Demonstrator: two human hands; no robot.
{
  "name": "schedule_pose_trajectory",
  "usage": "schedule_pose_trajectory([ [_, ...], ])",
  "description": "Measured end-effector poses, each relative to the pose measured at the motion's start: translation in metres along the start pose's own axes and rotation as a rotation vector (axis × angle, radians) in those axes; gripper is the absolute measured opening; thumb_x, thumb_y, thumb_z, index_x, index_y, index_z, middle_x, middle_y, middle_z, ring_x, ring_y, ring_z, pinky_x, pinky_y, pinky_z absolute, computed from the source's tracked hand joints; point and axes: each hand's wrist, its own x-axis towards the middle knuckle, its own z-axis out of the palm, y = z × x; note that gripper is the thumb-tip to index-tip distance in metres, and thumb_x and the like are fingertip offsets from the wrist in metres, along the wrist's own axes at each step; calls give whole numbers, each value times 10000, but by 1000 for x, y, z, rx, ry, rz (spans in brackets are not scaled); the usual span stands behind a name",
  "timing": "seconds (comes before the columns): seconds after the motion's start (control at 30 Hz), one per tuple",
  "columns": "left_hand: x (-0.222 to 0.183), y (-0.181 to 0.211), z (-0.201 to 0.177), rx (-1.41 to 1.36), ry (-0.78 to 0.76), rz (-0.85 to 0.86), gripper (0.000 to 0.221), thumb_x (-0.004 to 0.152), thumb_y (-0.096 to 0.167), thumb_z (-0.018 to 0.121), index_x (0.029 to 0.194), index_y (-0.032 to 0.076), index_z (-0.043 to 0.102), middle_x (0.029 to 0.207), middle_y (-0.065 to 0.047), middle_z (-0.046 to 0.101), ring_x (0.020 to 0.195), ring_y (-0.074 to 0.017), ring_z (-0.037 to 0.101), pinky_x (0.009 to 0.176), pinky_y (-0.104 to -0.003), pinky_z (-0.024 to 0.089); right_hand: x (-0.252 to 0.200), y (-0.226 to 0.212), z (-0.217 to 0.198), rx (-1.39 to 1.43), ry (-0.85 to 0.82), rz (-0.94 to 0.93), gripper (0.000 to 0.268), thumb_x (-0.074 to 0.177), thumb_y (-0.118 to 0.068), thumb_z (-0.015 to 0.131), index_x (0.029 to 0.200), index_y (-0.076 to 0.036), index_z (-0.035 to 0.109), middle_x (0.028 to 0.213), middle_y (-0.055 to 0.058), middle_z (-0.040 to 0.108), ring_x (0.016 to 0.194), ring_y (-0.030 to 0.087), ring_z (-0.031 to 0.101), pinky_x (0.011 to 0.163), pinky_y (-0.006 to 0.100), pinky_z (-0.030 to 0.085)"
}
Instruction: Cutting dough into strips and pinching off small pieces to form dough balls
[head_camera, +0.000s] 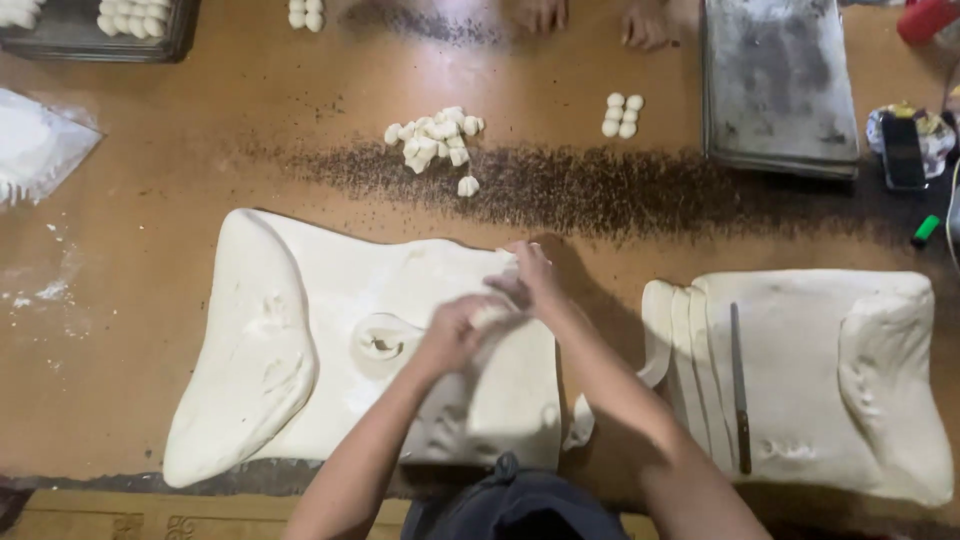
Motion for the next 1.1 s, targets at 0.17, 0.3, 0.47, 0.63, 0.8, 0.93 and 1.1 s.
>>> schedule_pose_trajectory([
  [0.17, 10, -29, -35, 297, -30, -69, 1000, 680, -127, 650, 1579, 90, 270, 1382, -306, 386, 1296, -512, 439, 1109, -570, 412, -2, -27, -5, 240, -61, -185, 447, 838, -317, 797, 1221, -150, 638, 1033, 105, 639, 961, 318, 681, 851, 448, 564],
  [0.3, 5, -45, -24, 180, 81, -40, 416, 810, 130, 765, 1217, 71, 700, 1094, -197, 744, 1048, -442, 687, 900, -533, 545, -5, -51, -24, 173, 146, -361, 337, 953, -450, 621, 1091, -160, 724, 900, 72, 699, 847, 271, 718, 846, 407, 566],
  [0.47, -38, -83, 18, 613, -159, -206, 105, 801, 259, 700, 755, 179, 750, 709, -22, 729, 723, -278, 730, 694, -414, 583, -31, 21, 22, 84, 204, -117, 274, 845, -428, 755, 764, -211, 608, 611, 39, 617, 627, 282, 692, 540, 367, 530],
  [0.63, -37, 14, 4, 79, -3, -7, 99, 884, 179, 722, 884, 81, 727, 858, -132, 767, 860, -351, 741, 810, -453, 578, -17, 5, -19, 56, -56, 232, 649, 671, -360, 902, 1144, -38, 597, 1053, 277, 669, 1024, 486, 670, 895, 585, 542],
  [0.8, -25, 43, -21, 252, -109, -90, 1154, 675, -239, 552, 1649, 196, 113, 1623, -321, 112, 1350, -532, 467, 1147, -600, 423, -39, -57, -25, 255, -29, -440, 120, 855, -159, 757, 863, -82, 665, 749, 124, 610, 753, 383, 682, 663, 459, 551],
  [0.93, -20, -56, -11, 188, 84, 22, 472, 947, 170, 666, 1416, 191, 612, 1402, -90, 648, 1216, -396, 625, 994, -537, 524, -23, -51, -18, 280, 198, -387, 185, 905, -309, 783, 1008, -157, 762, 803, 17, 657, 771, 257, 696, 694, 339, 561],
  [1.1, -51, -59, 17, 679, -155, -97, 398, 981, 463, 506, 765, 160, 646, 653, -118, 685, 666, -380, 699, 602, -499, 553, -28, 18, 19, -150, 138, -45, 395, 930, -436, 718, 666, -193, 550, 550, 40, 591, 592, 277, 685, 512, 390, 520],
])
